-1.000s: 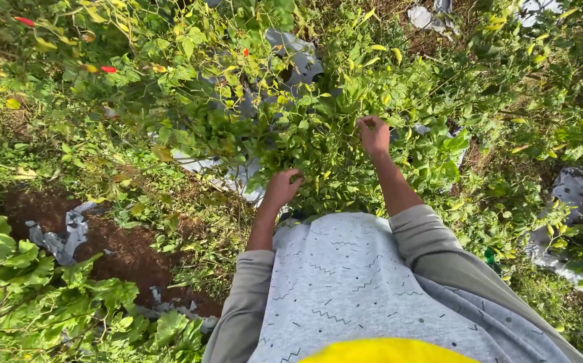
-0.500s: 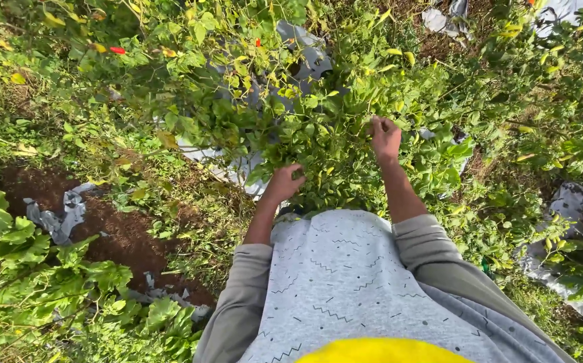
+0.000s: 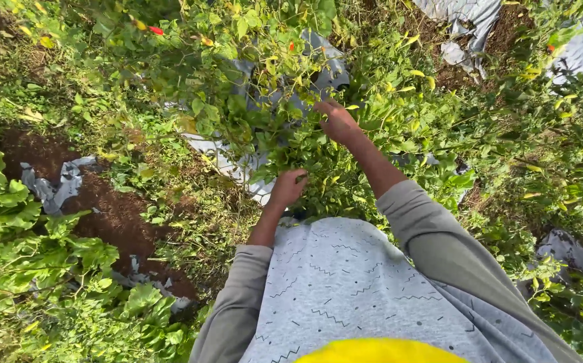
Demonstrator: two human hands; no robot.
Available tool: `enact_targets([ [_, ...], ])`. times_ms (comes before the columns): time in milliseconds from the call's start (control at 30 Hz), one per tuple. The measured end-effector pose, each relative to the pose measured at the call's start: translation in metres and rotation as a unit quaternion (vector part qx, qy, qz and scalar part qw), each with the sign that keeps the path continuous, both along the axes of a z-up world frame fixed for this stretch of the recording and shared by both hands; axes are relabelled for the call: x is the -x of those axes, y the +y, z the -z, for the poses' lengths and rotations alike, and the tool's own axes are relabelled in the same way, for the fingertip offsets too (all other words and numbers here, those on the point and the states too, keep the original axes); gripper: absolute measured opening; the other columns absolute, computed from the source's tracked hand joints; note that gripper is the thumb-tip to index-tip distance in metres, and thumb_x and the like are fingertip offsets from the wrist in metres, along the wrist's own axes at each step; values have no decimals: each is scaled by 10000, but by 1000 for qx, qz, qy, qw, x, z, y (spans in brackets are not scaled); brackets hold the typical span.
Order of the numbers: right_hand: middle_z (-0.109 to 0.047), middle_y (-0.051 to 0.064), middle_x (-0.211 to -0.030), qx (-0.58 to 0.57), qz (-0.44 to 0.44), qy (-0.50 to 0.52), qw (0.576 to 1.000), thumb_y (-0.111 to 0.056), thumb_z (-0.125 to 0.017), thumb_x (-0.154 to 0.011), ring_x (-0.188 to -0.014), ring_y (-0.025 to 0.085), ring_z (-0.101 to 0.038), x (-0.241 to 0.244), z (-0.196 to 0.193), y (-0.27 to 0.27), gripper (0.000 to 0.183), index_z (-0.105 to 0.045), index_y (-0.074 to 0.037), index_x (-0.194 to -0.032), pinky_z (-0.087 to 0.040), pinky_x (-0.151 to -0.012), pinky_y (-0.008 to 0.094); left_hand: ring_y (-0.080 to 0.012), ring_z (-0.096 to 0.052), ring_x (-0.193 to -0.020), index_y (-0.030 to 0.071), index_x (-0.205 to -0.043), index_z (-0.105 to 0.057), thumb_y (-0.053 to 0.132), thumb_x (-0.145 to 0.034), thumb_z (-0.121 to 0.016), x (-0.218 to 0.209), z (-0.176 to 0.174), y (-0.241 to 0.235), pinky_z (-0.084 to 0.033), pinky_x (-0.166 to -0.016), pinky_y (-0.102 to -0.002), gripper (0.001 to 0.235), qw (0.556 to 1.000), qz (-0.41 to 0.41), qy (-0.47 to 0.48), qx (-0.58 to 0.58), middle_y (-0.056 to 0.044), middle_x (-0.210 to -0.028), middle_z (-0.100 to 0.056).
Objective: Harvesting chili peppers by hand from plants in an agricultural field.
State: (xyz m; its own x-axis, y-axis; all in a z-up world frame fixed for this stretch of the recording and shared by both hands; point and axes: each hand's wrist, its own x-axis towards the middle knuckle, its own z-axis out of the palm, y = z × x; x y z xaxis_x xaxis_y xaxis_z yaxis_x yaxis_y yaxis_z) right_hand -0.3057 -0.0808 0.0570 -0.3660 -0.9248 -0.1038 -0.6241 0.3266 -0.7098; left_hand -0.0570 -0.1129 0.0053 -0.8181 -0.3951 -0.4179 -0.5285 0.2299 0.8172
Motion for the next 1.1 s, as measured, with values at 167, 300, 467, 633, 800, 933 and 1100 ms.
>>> enact_targets([
  [167,-564,160,-1370,-139,-83,93,982,-62,-671,-979,-1257,402,-621,6,30,-32,485,-561,-253,-1411,-555,-1036,554,-372,-726,-1033,56,-1397,-619,258,-1072,-585,-12,10,7,-622,-899,-565,384,999,-39,1,9,-194,-1243,-692],
  [300,-662,199,-1253,-122,-151,111,975,-45,-659,-973,-1211,420,-649,10,36,-37,408,-594,-179,-1352,-543,-1025,549,-252,-757,-837,55,-1388,-615,280,-1086,-564,-15,26,7,-642,-836,-531,381,999,-42,-5,12,-168,-1100,-741],
  [467,-735,192,-1092,-115,-177,109,971,-37,-677,-943,-1081,397,-710,11,33,-40,259,-686,-86,-1197,-577,-941,531,-357,-751,-926,33,-1312,-660,181,-1057,-602,-14,20,10,-632,-839,-592,301,999,-45,14,27,-221,-1168,-719],
  [633,-715,158,-1141,-152,-178,68,970,-18,-634,-941,-1133,361,-689,10,21,-42,353,-645,-89,-1286,-574,-945,520,-379,-737,-1000,56,-1310,-663,194,-1058,-602,-16,16,9,-625,-847,-599,294,999,-38,8,31,-206,-1201,-713],
  [800,-704,165,-1069,-149,-180,78,969,-17,-580,-980,-1043,377,-702,6,13,-36,334,-580,-66,-1310,-573,-873,540,-317,-757,-814,38,-1291,-668,191,-1062,-603,-21,9,9,-642,-748,-553,283,999,-42,23,18,-202,-1169,-722],
  [933,-692,181,-1106,-147,-179,80,970,-62,-548,-1004,-1027,410,-705,3,9,-31,260,-554,-79,-1263,-579,-848,554,-263,-756,-768,30,-1292,-664,184,-1064,-592,-22,7,9,-648,-756,-530,284,999,-39,25,12,-203,-1179,-722],
  [1100,-677,203,-1156,-124,-206,105,965,-81,-534,-1018,-1051,437,-696,5,9,-28,189,-587,-66,-1199,-585,-849,542,-239,-749,-701,9,-1270,-674,169,-1059,-614,-21,14,4,-665,-694,-487,272,998,-32,45,15,-210,-1150,-729],
])
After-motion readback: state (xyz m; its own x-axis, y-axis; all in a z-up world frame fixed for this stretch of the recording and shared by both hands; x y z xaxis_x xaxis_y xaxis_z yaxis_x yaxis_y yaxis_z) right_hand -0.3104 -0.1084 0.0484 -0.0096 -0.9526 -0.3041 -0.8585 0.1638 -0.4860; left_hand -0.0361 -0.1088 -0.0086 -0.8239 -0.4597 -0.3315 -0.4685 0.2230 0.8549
